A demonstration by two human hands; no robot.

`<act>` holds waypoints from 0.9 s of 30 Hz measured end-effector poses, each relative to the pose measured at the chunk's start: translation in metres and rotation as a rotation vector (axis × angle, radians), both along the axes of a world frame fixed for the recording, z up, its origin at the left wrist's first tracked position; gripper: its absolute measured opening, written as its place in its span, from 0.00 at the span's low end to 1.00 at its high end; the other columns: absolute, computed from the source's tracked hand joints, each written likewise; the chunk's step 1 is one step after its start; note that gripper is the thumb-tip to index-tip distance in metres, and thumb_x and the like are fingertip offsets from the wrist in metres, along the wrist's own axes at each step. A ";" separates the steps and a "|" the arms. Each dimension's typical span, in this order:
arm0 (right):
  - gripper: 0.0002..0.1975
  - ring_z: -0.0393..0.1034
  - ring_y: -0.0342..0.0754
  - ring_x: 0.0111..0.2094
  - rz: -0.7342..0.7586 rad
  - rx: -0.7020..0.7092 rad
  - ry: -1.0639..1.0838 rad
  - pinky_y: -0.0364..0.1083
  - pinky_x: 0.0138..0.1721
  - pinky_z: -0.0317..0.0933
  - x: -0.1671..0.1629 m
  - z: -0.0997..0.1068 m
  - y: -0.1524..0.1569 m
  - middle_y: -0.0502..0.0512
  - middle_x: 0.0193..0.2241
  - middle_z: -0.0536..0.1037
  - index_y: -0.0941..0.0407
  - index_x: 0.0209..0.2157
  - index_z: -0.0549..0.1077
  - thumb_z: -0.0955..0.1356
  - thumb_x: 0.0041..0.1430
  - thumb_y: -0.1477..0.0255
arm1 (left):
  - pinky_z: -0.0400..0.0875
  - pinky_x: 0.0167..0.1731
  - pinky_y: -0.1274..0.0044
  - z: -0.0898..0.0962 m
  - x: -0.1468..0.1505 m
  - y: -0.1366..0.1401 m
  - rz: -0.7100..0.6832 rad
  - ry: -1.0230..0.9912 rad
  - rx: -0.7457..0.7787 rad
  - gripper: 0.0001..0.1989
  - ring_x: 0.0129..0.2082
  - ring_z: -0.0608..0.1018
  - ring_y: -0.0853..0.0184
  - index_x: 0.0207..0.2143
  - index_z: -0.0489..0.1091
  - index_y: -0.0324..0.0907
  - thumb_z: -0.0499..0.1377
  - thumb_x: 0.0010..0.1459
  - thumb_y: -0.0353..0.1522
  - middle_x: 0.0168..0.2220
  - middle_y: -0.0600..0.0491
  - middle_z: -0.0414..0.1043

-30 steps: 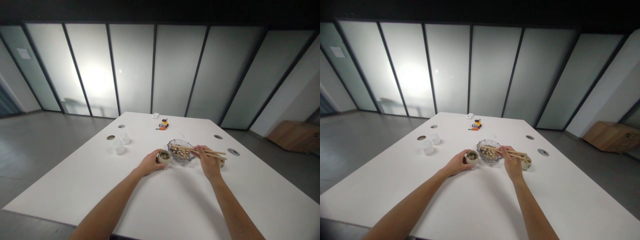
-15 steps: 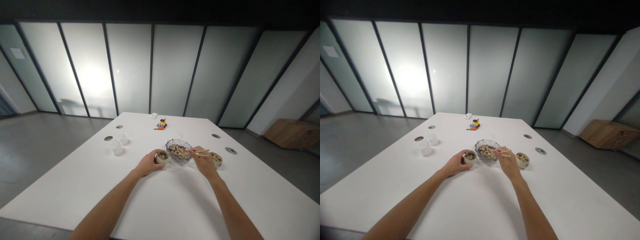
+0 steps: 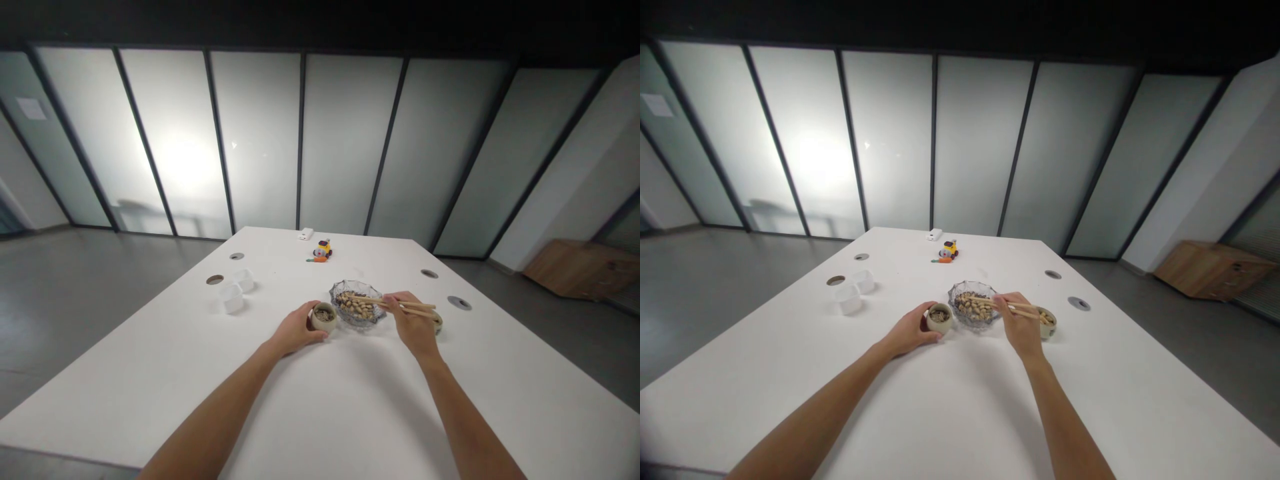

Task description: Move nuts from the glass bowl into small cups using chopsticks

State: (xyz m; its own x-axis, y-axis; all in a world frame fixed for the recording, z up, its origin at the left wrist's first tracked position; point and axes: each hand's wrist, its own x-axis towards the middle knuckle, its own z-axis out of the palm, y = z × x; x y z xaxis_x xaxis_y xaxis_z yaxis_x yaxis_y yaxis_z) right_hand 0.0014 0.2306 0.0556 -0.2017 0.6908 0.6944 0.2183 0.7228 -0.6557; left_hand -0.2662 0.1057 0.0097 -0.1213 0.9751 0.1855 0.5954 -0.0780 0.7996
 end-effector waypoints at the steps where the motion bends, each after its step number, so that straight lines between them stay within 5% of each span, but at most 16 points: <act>1: 0.25 0.80 0.55 0.34 0.013 -0.054 0.058 0.53 0.39 0.76 -0.001 0.000 -0.001 0.58 0.31 0.83 0.52 0.31 0.80 0.69 0.63 0.45 | 0.75 0.52 0.67 0.000 0.000 0.000 0.001 0.001 -0.002 0.40 0.50 0.82 0.55 0.63 0.68 0.49 0.74 0.48 0.37 0.57 0.49 0.79; 5: 0.24 0.81 0.55 0.30 0.185 -0.266 0.201 0.55 0.34 0.79 -0.011 0.000 -0.009 0.57 0.32 0.83 0.51 0.31 0.79 0.72 0.59 0.44 | 0.75 0.53 0.67 0.000 0.000 -0.001 0.006 0.017 -0.002 0.40 0.50 0.81 0.55 0.64 0.68 0.49 0.74 0.48 0.38 0.56 0.49 0.79; 8: 0.24 0.81 0.55 0.29 0.243 -0.295 0.148 0.54 0.33 0.79 -0.014 0.003 -0.014 0.56 0.31 0.83 0.51 0.30 0.79 0.72 0.59 0.44 | 0.75 0.52 0.67 0.001 0.000 -0.002 0.007 0.018 -0.003 0.39 0.50 0.81 0.55 0.64 0.68 0.50 0.74 0.49 0.38 0.56 0.50 0.79; 16: 0.28 0.80 0.54 0.31 -0.015 -0.076 -0.020 0.50 0.33 0.74 -0.005 -0.001 -0.005 0.57 0.29 0.83 0.52 0.31 0.78 0.67 0.63 0.41 | 0.75 0.53 0.67 -0.001 0.000 0.000 0.005 0.003 -0.003 0.39 0.50 0.81 0.55 0.63 0.69 0.49 0.74 0.48 0.37 0.56 0.49 0.79; 27: 0.23 0.77 0.53 0.34 0.128 0.004 -0.128 0.50 0.38 0.71 -0.010 -0.008 -0.010 0.59 0.33 0.82 0.53 0.32 0.81 0.68 0.68 0.50 | 0.76 0.50 0.68 0.001 0.001 -0.001 -0.003 -0.003 0.004 0.38 0.48 0.82 0.56 0.62 0.69 0.48 0.73 0.49 0.37 0.55 0.48 0.80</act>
State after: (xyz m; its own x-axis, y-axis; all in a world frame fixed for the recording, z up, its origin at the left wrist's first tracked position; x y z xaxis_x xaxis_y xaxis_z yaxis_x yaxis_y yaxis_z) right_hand -0.0083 0.2206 0.0472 -0.3749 0.6513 0.6598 0.2062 0.7524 -0.6255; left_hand -0.2653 0.1049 0.0105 -0.1189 0.9747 0.1890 0.5927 -0.0831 0.8011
